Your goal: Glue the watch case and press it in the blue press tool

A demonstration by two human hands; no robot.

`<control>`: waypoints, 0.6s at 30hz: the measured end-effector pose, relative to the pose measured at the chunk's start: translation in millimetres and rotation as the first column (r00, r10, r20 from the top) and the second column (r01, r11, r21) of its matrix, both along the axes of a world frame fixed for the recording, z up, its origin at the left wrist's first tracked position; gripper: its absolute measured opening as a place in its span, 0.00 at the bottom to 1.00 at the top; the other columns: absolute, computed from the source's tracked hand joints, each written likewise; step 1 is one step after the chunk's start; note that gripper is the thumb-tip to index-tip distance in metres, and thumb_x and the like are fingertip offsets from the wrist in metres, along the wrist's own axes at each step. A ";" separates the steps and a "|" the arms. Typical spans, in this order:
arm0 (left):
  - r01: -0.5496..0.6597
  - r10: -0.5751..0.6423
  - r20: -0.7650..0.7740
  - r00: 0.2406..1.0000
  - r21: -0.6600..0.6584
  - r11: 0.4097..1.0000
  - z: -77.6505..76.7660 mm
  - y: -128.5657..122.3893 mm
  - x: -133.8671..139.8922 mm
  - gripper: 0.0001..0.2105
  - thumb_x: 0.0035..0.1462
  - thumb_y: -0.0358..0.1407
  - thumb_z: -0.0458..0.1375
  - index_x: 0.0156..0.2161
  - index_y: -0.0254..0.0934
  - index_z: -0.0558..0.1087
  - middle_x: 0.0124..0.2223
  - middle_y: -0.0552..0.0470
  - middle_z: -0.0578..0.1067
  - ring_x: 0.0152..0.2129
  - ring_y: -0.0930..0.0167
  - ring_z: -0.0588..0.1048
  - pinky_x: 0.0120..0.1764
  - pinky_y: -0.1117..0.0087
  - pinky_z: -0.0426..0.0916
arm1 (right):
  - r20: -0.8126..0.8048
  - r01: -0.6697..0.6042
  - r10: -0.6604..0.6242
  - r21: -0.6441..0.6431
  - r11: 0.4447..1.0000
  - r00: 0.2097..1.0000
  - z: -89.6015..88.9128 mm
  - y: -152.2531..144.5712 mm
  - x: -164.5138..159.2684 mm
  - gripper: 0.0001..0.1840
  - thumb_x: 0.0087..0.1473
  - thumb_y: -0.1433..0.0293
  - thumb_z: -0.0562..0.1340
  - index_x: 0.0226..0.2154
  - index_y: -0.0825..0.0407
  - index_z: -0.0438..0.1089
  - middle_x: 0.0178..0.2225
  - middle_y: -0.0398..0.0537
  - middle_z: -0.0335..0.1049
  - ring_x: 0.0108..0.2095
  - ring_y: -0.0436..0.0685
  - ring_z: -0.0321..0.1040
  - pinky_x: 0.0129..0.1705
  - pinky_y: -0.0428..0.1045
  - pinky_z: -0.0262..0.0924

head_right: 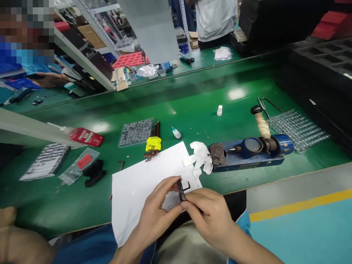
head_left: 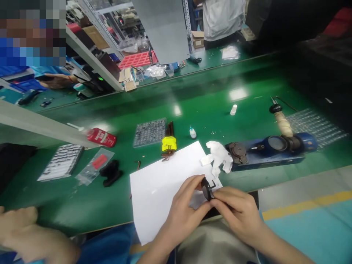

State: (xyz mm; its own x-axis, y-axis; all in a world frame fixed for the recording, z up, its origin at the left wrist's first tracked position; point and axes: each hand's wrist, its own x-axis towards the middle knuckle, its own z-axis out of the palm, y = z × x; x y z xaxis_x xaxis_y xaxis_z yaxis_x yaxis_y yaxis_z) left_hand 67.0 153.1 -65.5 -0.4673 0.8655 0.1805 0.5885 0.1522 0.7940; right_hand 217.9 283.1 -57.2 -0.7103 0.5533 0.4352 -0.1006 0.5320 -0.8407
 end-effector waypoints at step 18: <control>0.362 -0.360 -0.521 0.774 -0.103 0.927 60.1 123.2 -35.7 0.20 0.69 0.39 0.64 0.62 0.37 0.69 0.54 0.41 0.81 0.51 0.61 0.81 0.54 0.59 0.77 | 0.125 0.102 -0.107 0.047 0.994 0.986 -37.1 73.6 55.0 0.12 0.70 0.73 0.58 0.37 0.51 0.77 0.33 0.50 0.79 0.31 0.55 0.76 0.33 0.49 0.71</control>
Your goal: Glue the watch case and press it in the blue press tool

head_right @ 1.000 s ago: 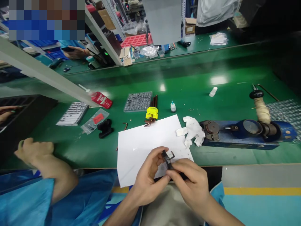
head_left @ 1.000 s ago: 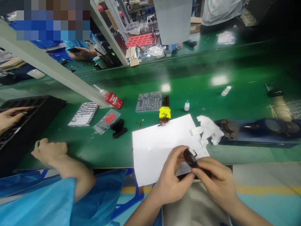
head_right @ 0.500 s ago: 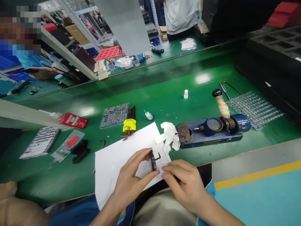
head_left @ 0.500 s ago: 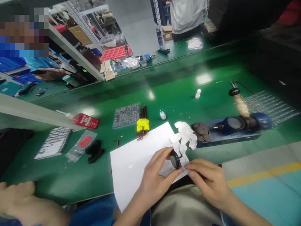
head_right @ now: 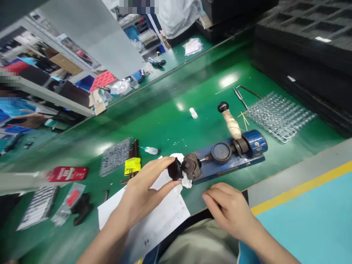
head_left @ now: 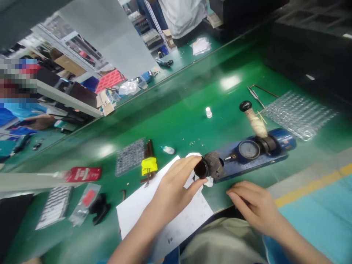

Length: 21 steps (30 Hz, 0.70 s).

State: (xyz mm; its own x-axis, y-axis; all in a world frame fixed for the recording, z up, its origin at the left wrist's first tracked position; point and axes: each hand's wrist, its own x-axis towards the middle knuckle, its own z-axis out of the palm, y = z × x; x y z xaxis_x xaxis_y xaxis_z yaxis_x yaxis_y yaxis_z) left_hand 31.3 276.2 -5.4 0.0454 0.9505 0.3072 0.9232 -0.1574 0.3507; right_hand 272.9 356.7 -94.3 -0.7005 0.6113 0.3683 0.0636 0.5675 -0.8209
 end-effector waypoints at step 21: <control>0.069 -0.062 0.110 0.992 -0.063 0.996 -13.1 19.6 8.2 0.23 0.67 0.38 0.66 0.63 0.34 0.70 0.58 0.38 0.79 0.57 0.61 0.77 0.62 0.59 0.73 | -0.082 0.014 -0.009 0.061 0.998 0.997 -6.1 -3.2 -3.0 0.11 0.71 0.76 0.57 0.36 0.53 0.71 0.32 0.47 0.74 0.30 0.52 0.69 0.32 0.48 0.63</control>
State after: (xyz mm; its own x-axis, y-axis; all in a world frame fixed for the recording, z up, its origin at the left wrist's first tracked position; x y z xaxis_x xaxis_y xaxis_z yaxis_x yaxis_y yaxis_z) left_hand 39.5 295.8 -18.5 0.0780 0.9652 0.2494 0.8678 -0.1889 0.4596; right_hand 269.9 353.5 -100.4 -0.6598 0.5932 0.4614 0.0044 0.6170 -0.7869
